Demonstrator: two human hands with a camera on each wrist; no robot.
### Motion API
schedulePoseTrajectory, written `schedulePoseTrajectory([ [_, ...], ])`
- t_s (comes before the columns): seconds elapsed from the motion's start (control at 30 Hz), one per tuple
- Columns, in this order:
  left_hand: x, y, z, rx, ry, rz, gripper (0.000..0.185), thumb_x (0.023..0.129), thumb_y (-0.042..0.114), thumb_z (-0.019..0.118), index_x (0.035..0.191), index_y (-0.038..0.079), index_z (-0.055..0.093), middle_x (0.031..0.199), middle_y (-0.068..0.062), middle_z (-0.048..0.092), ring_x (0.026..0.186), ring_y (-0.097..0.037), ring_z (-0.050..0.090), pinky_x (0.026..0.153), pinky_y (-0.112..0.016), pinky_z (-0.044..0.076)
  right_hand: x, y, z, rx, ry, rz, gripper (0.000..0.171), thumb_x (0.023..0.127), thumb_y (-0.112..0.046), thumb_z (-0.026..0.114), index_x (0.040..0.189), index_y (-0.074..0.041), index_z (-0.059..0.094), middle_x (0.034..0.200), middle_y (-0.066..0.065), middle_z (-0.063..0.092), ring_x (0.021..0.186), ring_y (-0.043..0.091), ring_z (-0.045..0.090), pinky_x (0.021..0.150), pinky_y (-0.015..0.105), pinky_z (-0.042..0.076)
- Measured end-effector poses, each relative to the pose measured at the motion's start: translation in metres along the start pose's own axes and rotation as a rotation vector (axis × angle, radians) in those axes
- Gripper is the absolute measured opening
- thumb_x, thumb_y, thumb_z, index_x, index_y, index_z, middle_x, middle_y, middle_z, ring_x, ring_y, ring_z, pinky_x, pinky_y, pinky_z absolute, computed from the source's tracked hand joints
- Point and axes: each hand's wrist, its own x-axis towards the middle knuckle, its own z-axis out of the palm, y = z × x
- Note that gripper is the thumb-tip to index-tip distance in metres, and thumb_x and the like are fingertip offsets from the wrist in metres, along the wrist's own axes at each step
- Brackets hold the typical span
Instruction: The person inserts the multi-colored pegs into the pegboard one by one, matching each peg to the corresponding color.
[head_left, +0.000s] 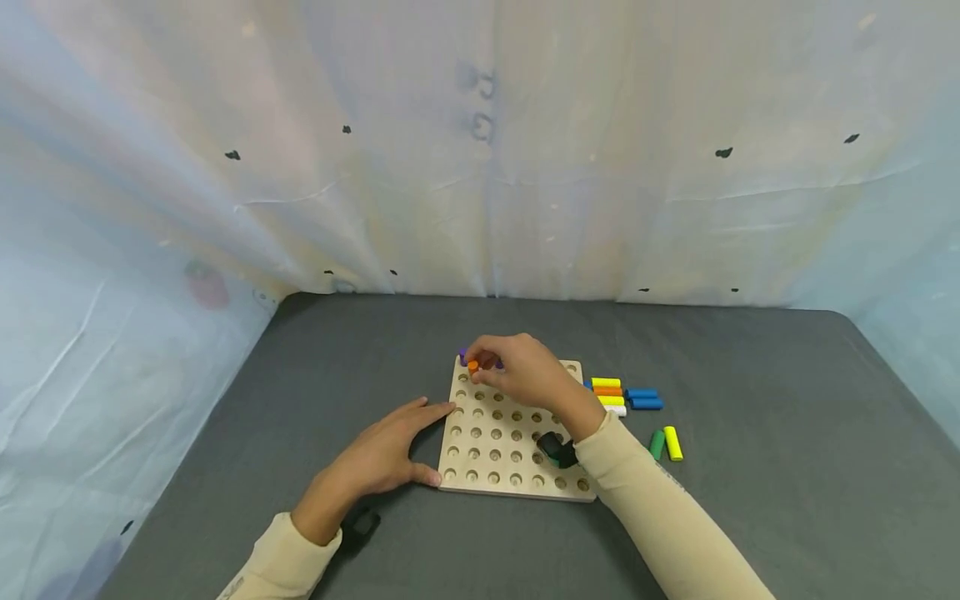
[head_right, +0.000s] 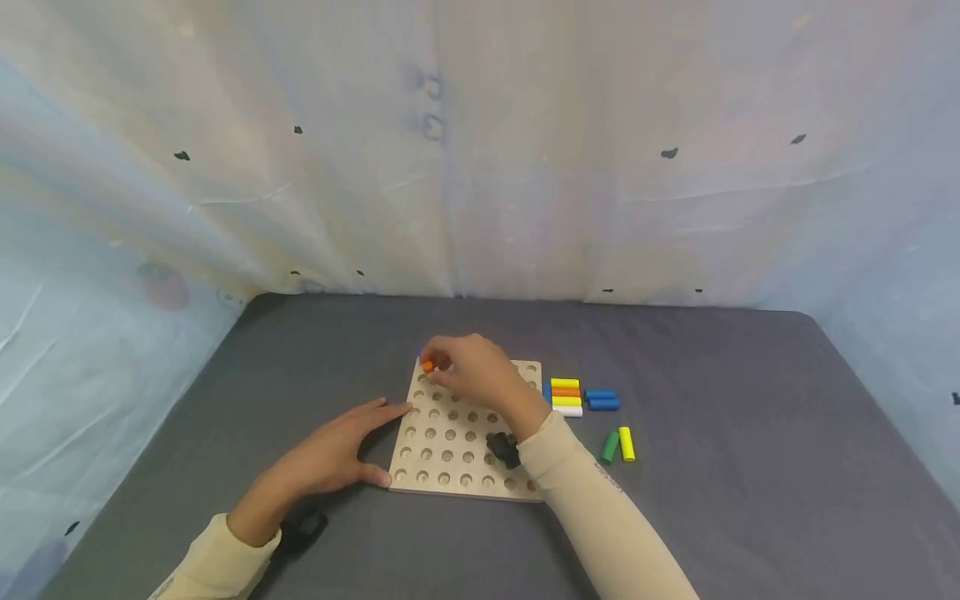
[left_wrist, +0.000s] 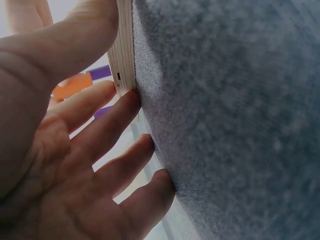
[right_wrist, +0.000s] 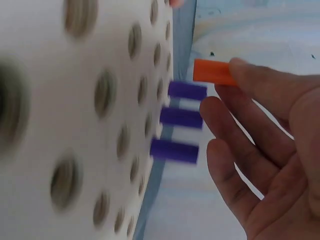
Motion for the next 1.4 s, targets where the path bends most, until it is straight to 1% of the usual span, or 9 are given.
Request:
schedulePoseTrajectory([
  [0.2,-0.001,-0.002,-0.003,-0.006,0.001,0.008,0.093,0.070,0.031,0.088,0.151,0.031,0.043,0.159,-0.012,0.037,0.150,-0.035,0.030,0.108,-0.061,0.039,0.015,-0.010,0.009,-0.028,-0.008,-0.005,0.024,0.093,-0.022,0.072,0.116,-0.016,0.071,0.103,-0.002,0.075,0.090,0.012,0.070,0.076,0.031,0.056],
  [0.4,-0.002,-0.003,-0.007,0.007,-0.003,0.012,0.093,0.070,0.031,0.088,0.152,0.030,0.043,0.159,-0.010,0.038,0.150,-0.034,0.029,0.108,-0.061,0.039,0.026,-0.011,0.016,-0.056,-0.013,0.021,0.023,0.093,-0.022,0.071,0.116,-0.016,0.071,0.106,-0.001,0.075,0.082,0.011,0.070,0.070,0.029,0.055],
  [0.5,-0.002,-0.002,-0.008,0.004,-0.004,0.016,0.093,0.070,0.032,0.088,0.151,0.030,0.043,0.159,-0.008,0.039,0.151,-0.033,0.029,0.109,-0.061,0.037,0.027,-0.010,0.020,-0.074,-0.008,0.043,0.022,0.093,-0.024,0.072,0.113,-0.017,0.071,0.108,-0.002,0.076,0.082,0.011,0.070,0.071,0.030,0.055],
  [0.73,-0.002,-0.002,-0.006,0.002,-0.002,-0.002,0.093,0.070,0.031,0.088,0.151,0.031,0.043,0.159,-0.005,0.039,0.152,-0.031,0.028,0.110,-0.060,0.036,0.028,-0.008,0.022,-0.090,-0.021,0.084,0.018,0.091,-0.024,0.074,0.109,-0.019,0.071,0.102,-0.002,0.074,0.080,0.010,0.067,0.075,0.032,0.055],
  [0.9,-0.001,-0.003,-0.006,0.006,-0.003,-0.009,0.094,0.070,0.032,0.088,0.152,0.031,0.042,0.160,-0.006,0.038,0.152,-0.031,0.028,0.111,-0.060,0.036,0.025,-0.010,0.018,-0.080,-0.030,0.074,0.023,0.092,-0.023,0.073,0.115,-0.019,0.070,0.104,-0.001,0.074,0.084,0.011,0.068,0.077,0.032,0.056],
  [1.03,-0.003,-0.003,-0.008,0.007,0.005,-0.004,0.094,0.069,0.032,0.089,0.151,0.031,0.043,0.159,-0.008,0.038,0.151,-0.032,0.029,0.110,-0.061,0.036,0.016,-0.012,0.011,-0.060,-0.035,0.058,0.029,0.094,-0.021,0.071,0.122,-0.017,0.068,0.110,0.000,0.074,0.094,0.014,0.071,0.080,0.033,0.057],
  [1.13,-0.004,-0.001,-0.010,0.005,0.006,-0.004,0.093,0.070,0.031,0.089,0.151,0.030,0.044,0.159,-0.010,0.039,0.150,-0.033,0.030,0.110,-0.061,0.036,0.004,-0.012,0.001,-0.059,-0.026,0.048,0.030,0.095,-0.021,0.069,0.125,-0.016,0.067,0.115,0.000,0.073,0.098,0.016,0.071,0.081,0.035,0.057],
  [1.23,-0.004,0.000,-0.010,0.003,0.001,-0.005,0.092,0.070,0.032,0.089,0.151,0.030,0.044,0.159,-0.011,0.038,0.150,-0.034,0.030,0.110,-0.061,0.036,-0.016,-0.009,-0.012,-0.068,0.003,0.063,0.029,0.096,-0.022,0.068,0.124,-0.017,0.067,0.116,-0.002,0.073,0.098,0.016,0.070,0.081,0.036,0.056],
  [1.4,-0.004,-0.001,-0.010,0.013,0.011,-0.007,0.092,0.071,0.031,0.089,0.151,0.030,0.044,0.160,-0.012,0.037,0.151,-0.033,0.029,0.111,-0.061,0.036,-0.054,0.001,-0.034,-0.066,0.057,0.121,0.028,0.094,-0.024,0.070,0.121,-0.018,0.069,0.111,-0.006,0.073,0.095,0.013,0.069,0.075,0.034,0.054],
])
